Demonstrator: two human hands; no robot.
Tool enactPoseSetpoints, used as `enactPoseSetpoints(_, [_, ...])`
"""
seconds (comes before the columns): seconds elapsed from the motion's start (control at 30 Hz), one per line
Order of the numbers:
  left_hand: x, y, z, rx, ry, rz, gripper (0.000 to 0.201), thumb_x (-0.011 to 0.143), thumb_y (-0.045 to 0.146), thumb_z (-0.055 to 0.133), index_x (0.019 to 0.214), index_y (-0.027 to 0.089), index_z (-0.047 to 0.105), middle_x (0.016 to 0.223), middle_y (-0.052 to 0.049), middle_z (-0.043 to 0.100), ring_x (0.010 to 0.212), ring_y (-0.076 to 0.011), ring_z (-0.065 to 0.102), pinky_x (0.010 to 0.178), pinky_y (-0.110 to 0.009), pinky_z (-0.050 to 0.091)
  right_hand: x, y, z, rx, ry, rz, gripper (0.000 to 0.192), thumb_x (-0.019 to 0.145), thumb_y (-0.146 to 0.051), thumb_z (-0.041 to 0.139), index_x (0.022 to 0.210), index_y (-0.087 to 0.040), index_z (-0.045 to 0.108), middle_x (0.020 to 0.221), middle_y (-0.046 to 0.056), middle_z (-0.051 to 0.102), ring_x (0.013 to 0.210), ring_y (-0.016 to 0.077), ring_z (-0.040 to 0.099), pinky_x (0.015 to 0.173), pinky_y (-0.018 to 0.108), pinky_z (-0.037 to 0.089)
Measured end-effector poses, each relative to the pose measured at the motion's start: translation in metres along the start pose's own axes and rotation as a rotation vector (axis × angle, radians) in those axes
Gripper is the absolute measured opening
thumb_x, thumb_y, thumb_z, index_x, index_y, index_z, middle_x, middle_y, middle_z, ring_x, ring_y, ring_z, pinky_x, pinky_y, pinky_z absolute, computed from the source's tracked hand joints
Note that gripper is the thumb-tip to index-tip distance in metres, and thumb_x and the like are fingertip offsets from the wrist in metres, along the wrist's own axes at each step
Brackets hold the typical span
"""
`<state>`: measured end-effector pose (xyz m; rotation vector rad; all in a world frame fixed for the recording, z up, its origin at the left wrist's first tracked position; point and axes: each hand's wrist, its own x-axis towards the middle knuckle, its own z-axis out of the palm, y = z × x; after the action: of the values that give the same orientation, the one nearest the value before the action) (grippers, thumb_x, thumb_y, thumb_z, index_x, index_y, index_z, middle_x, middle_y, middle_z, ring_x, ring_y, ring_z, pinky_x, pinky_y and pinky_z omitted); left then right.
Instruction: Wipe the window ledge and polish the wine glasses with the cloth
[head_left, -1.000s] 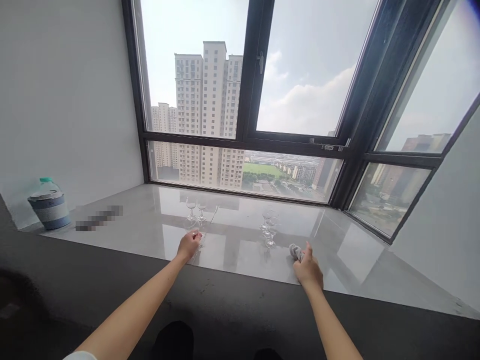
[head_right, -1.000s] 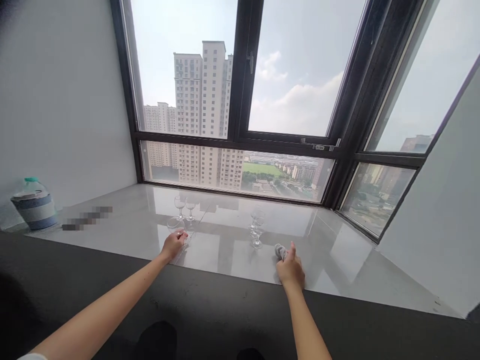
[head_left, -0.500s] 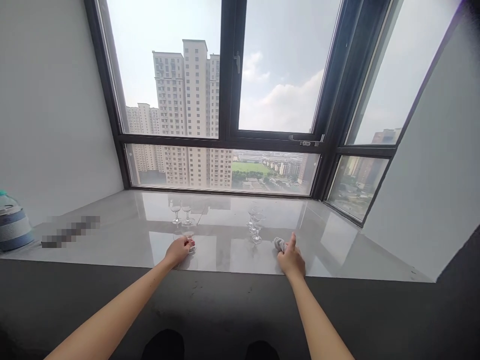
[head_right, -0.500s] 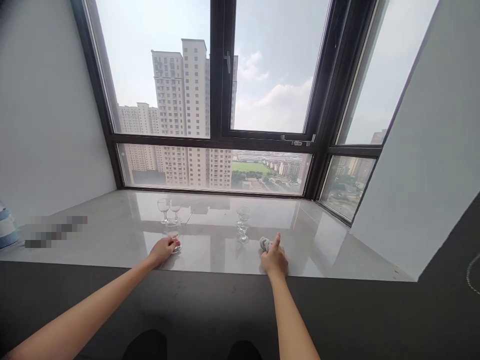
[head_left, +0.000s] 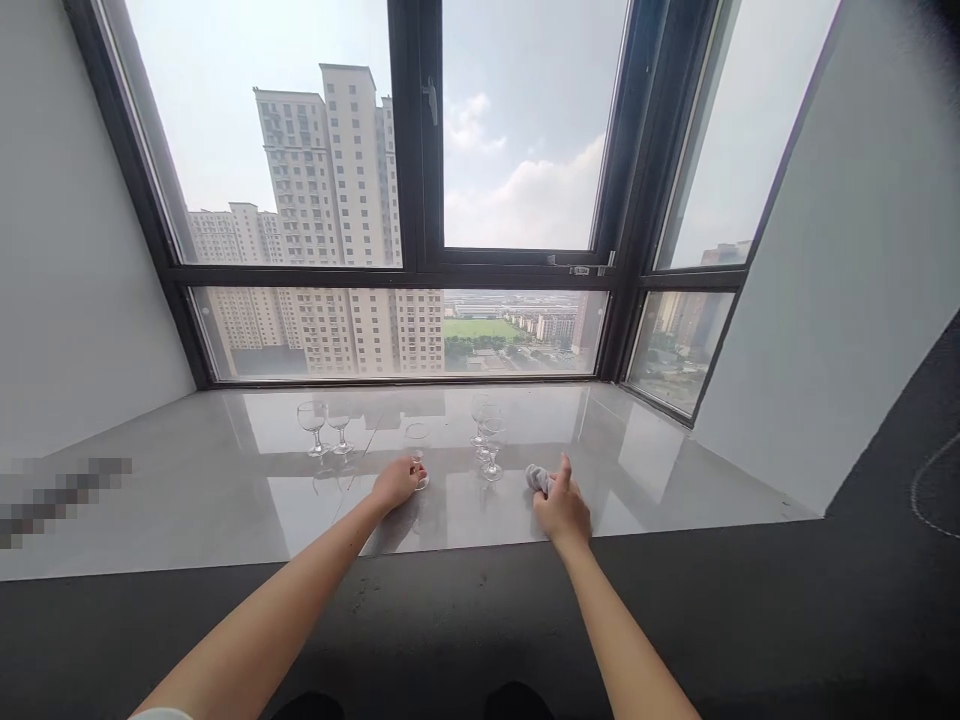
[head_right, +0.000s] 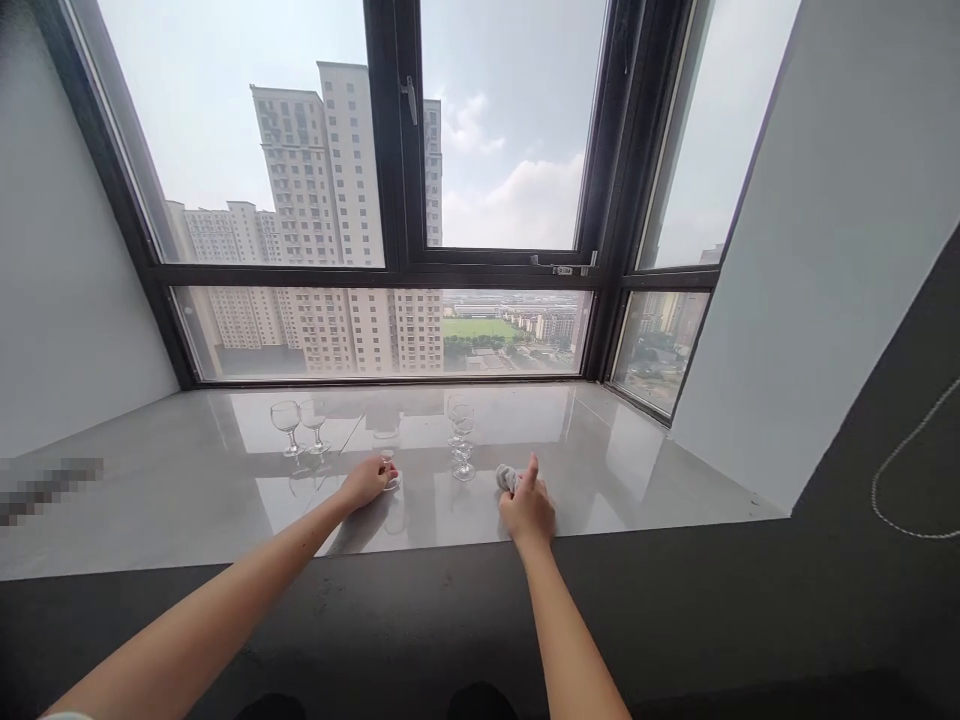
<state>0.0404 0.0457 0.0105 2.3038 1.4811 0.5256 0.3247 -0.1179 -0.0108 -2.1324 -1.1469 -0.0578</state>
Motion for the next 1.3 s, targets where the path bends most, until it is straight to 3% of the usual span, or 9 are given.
enactPoseSetpoints(0.13, [0.029,0.034,0.031,0.0,-0.016,0.017,0.017,0.084,0.029,0.053,0.075,0.02,0.063,0.078,-0.004,0.069,0.07,-0.0151,0.06,0.065,-0.024,0.039,0.0,0.0,-0.001,-0.002,0.02,0.015,0.074,0.081,-0.023,0.047,0.147,-0.019,0.013,0.115,0.008,0.058,0.097,0.0219,0.058,0.074,0.03,0.04])
enactPoseSetpoints(0.27, [0.056,0.051,0.045,0.008,-0.028,0.014,0.016,0.084,0.029,0.054,0.075,0.019,0.063,0.082,-0.005,0.07,0.073,-0.0157,0.061,0.066,-0.024,0.04,0.0,0.0,-0.003,-0.008,0.002,0.03,0.074,0.082,-0.023,0.047,0.147,-0.02,0.014,0.114,0.008,0.058,0.096,0.0209,0.058,0.075,0.029,0.04])
enactPoseSetpoints(0.77, [0.123,0.056,0.045,0.078,-0.026,0.014,0.018,0.081,0.033,0.054,0.081,0.02,0.066,0.096,-0.006,0.071,0.087,-0.0192,0.062,0.07,-0.025,0.042,-0.001,-0.005,-0.01,-0.01,-0.053,0.047,0.073,0.082,-0.021,0.048,0.147,-0.02,0.015,0.118,0.009,0.057,0.102,0.0214,0.055,0.082,0.029,0.042])
enactPoseSetpoints(0.93, [0.135,0.06,0.045,0.108,-0.049,0.02,0.018,0.077,0.033,0.059,0.086,0.019,0.065,0.095,-0.006,0.071,0.088,-0.0186,0.063,0.071,-0.023,0.041,0.0,-0.003,-0.009,-0.01,-0.058,0.061,0.071,0.082,-0.023,0.048,0.146,-0.021,0.017,0.116,0.009,0.057,0.098,0.021,0.056,0.079,0.029,0.042])
enactPoseSetpoints(1.1, [0.134,0.06,0.039,0.133,-0.087,0.004,0.03,0.068,0.037,0.067,0.09,0.018,0.063,0.093,-0.006,0.071,0.086,-0.0203,0.064,0.067,-0.023,0.042,0.001,-0.002,-0.008,-0.024,-0.046,0.056,0.07,0.082,-0.023,0.048,0.146,-0.02,0.018,0.114,0.009,0.057,0.096,0.0215,0.057,0.077,0.03,0.042])
enactPoseSetpoints(1.3, [0.112,0.044,0.02,0.182,-0.091,-0.036,0.059,0.066,0.056,0.066,0.113,0.02,0.06,0.119,-0.011,0.064,0.105,-0.0276,0.06,0.073,-0.027,0.043,0.001,-0.004,-0.008,-0.034,-0.054,0.06,0.07,0.082,-0.024,0.047,0.146,-0.02,0.018,0.116,0.009,0.057,0.101,0.0219,0.056,0.081,0.031,0.042])
